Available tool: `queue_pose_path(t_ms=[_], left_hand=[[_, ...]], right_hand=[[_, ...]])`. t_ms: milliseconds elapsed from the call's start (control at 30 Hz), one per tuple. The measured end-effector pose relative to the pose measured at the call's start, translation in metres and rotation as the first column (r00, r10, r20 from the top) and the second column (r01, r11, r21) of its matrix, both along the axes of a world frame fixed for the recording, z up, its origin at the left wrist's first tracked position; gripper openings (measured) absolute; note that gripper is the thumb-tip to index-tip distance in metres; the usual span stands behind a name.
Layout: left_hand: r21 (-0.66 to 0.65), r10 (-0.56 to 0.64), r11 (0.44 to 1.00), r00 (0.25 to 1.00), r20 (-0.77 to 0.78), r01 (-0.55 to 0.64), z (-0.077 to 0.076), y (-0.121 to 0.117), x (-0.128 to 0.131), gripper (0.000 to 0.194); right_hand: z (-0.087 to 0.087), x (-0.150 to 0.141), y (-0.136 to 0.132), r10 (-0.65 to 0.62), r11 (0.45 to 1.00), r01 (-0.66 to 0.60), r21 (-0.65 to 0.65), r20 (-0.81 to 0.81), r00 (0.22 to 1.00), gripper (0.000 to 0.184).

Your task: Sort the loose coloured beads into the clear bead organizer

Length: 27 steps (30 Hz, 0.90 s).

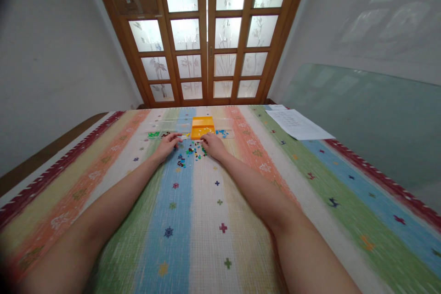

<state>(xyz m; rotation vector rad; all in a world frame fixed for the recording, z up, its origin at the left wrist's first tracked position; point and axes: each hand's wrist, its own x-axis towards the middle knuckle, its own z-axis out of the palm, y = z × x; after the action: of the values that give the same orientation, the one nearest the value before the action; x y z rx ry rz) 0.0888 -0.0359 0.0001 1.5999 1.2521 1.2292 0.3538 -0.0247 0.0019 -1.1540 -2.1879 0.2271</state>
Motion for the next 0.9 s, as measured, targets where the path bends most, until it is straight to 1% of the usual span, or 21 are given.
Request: queue_pose_path(t_ms=[100, 200, 267, 533, 733, 900], left_hand=[[0.015, 0.006, 1.000, 1.000, -0.029, -0.005, 0.000, -0.001, 0.001, 0.033], [0.012, 0.009, 1.000, 0.999, -0.046, -0.009, 0.001, -0.001, 0.002, 0.034], [0.006, 0.010, 1.000, 0.999, -0.047, -0.010, 0.002, -0.001, 0.003, 0.034], [0.029, 0.005, 1.000, 0.999, -0.052, -0.004, 0.002, -0.003, 0.004, 0.034], [0.011, 0.014, 1.000, 0.999, -0.047, -0.014, 0.000, -0.001, 0.004, 0.034], [-0.008, 0.010, 1.000, 0.999, -0.044, -0.010, 0.001, -0.002, 0.004, 0.034]], right_hand=[[0.004, -0.009, -0.007, 0.040, 0.999, -0.041, 0.004, 0.140, 0.989, 0.028], [0.009, -0.018, -0.011, 0.022, 1.000, -0.024, 0.005, 0.253, 0.967, 0.036], [0.010, -0.022, -0.012, 0.010, 1.000, -0.013, 0.007, 0.291, 0.957, 0.038], [0.006, -0.023, -0.007, 0.053, 0.997, -0.067, 0.042, 0.279, 0.959, 0.035], [0.005, -0.021, -0.008, 0.022, 0.999, -0.032, 0.038, 0.242, 0.970, 0.025], [0.003, -0.019, -0.008, 0.031, 0.999, -0.037, 0.026, 0.199, 0.979, 0.020]])
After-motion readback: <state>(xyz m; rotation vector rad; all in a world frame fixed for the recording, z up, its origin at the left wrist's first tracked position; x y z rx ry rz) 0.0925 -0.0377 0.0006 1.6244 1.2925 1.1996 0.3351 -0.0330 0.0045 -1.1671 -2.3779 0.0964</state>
